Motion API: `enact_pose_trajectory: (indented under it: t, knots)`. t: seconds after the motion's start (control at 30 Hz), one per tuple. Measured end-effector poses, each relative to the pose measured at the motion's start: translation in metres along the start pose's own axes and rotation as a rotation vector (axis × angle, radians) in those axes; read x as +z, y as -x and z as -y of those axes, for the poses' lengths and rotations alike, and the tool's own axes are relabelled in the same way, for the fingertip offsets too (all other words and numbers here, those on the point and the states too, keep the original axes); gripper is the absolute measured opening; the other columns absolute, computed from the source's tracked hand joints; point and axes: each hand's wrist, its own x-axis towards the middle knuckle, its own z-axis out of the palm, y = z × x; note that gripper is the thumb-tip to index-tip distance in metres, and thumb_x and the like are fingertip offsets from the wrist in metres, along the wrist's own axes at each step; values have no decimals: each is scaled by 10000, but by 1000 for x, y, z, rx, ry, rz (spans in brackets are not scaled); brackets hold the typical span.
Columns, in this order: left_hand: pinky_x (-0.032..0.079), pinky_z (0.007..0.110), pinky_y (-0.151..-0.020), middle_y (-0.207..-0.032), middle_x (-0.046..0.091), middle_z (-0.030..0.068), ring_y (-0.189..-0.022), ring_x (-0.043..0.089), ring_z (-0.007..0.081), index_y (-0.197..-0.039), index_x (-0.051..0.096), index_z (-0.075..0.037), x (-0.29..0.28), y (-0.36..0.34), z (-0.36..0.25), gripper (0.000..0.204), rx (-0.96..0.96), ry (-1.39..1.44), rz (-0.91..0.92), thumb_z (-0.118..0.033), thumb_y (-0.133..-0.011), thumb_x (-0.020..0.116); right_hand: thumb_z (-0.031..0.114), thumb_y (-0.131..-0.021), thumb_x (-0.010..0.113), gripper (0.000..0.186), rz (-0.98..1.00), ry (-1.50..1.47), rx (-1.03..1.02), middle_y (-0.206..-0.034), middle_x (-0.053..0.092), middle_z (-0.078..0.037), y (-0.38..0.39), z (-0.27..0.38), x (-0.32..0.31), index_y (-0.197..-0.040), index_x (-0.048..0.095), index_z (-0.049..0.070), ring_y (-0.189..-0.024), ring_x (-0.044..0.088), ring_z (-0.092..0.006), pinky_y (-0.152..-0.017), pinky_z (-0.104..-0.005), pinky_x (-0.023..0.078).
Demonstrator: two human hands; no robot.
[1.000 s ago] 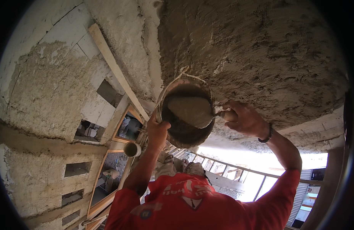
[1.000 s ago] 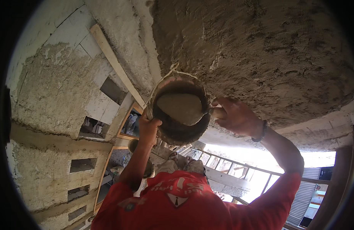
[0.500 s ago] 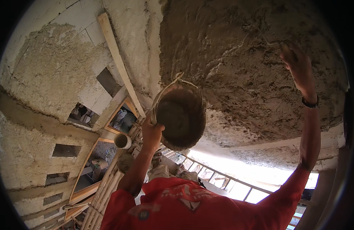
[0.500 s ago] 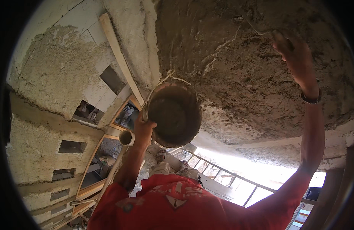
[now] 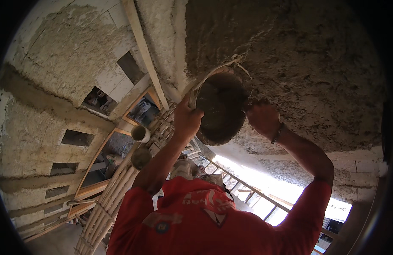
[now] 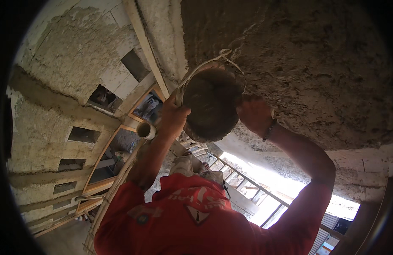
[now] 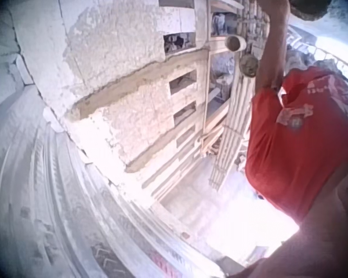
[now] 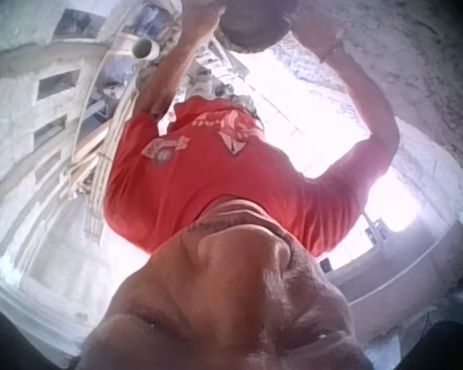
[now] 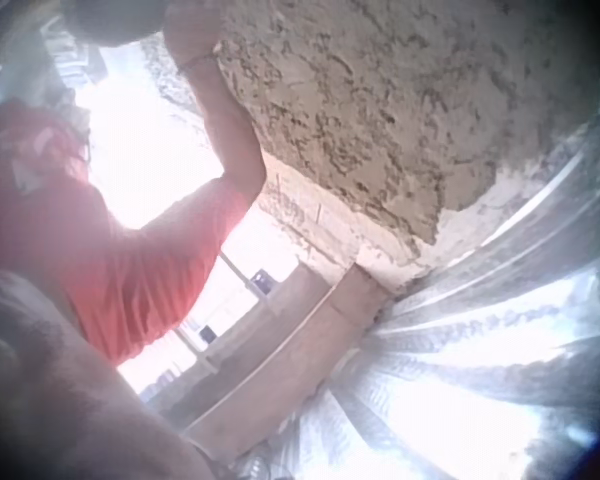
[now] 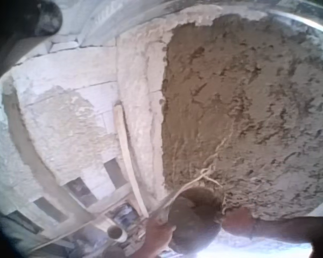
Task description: The person applies wet plaster from a bucket onto a rough interior wall using a trowel and then smooths the surface with a long wooden board.
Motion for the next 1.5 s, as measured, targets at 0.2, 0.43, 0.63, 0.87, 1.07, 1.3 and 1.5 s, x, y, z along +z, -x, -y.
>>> enact_pose_trajectory:
  t: [0.2,0.43,0.63,0.87,1.07,1.3,1.5]
  knots:
    - [493,294,-783,-990,674,78,-862,620,161,-1260,574,17,-5,-17,11,612,-105,90,-19,22,-650,538,274,-839,635,208,157,-620,35,-764,664,-157,-5,21,55,-952,658,101,-734,674,-345,-691,-449,550]
    - [485,278,-829,-1049,655,78,-925,616,174,-1273,558,28,-50,-32,11,654,-60,389,-109,69,-623,495,218,-800,694,322,128,-755,141,-930,694,-156,-44,4,-50,-1097,639,107,-827,692,-318,-736,-419,567]
    - [480,273,-830,-1048,651,57,-924,614,155,-1252,561,17,-93,-30,15,610,-56,339,-191,79,-647,512,193,-795,756,437,119,-681,37,-984,683,-131,-77,-20,-180,-1177,608,40,-832,687,-217,-736,-333,572]
    - [477,275,-833,-1051,649,59,-922,613,162,-1229,570,12,-110,-25,13,612,-56,343,-233,93,-625,517,261,-874,721,438,79,-846,349,-862,686,-102,-126,-81,-183,-1232,610,35,-630,631,-144,-581,-298,538]
    - [477,279,-816,-1033,650,55,-901,606,153,-1217,577,10,-104,-28,22,599,-82,323,-227,73,-624,523,358,-932,626,469,-343,-146,331,-1019,659,-104,-118,-171,-241,-1278,585,44,-608,600,-123,-496,-263,486]
    - [499,276,-732,-941,683,74,-808,623,129,-1239,572,20,-93,-34,-17,540,-20,145,-174,26,-700,548,193,-914,636,263,98,-423,-144,-909,654,-156,-102,-57,-143,-1127,647,39,-683,634,-153,-538,-281,549]
    - [495,324,-612,-766,672,125,-621,627,175,-1282,544,11,-78,-50,-12,566,28,-70,-136,14,-717,583,260,-937,553,217,-81,197,-47,-847,686,-147,-107,17,-27,-888,691,100,-758,680,-249,-586,-402,559]
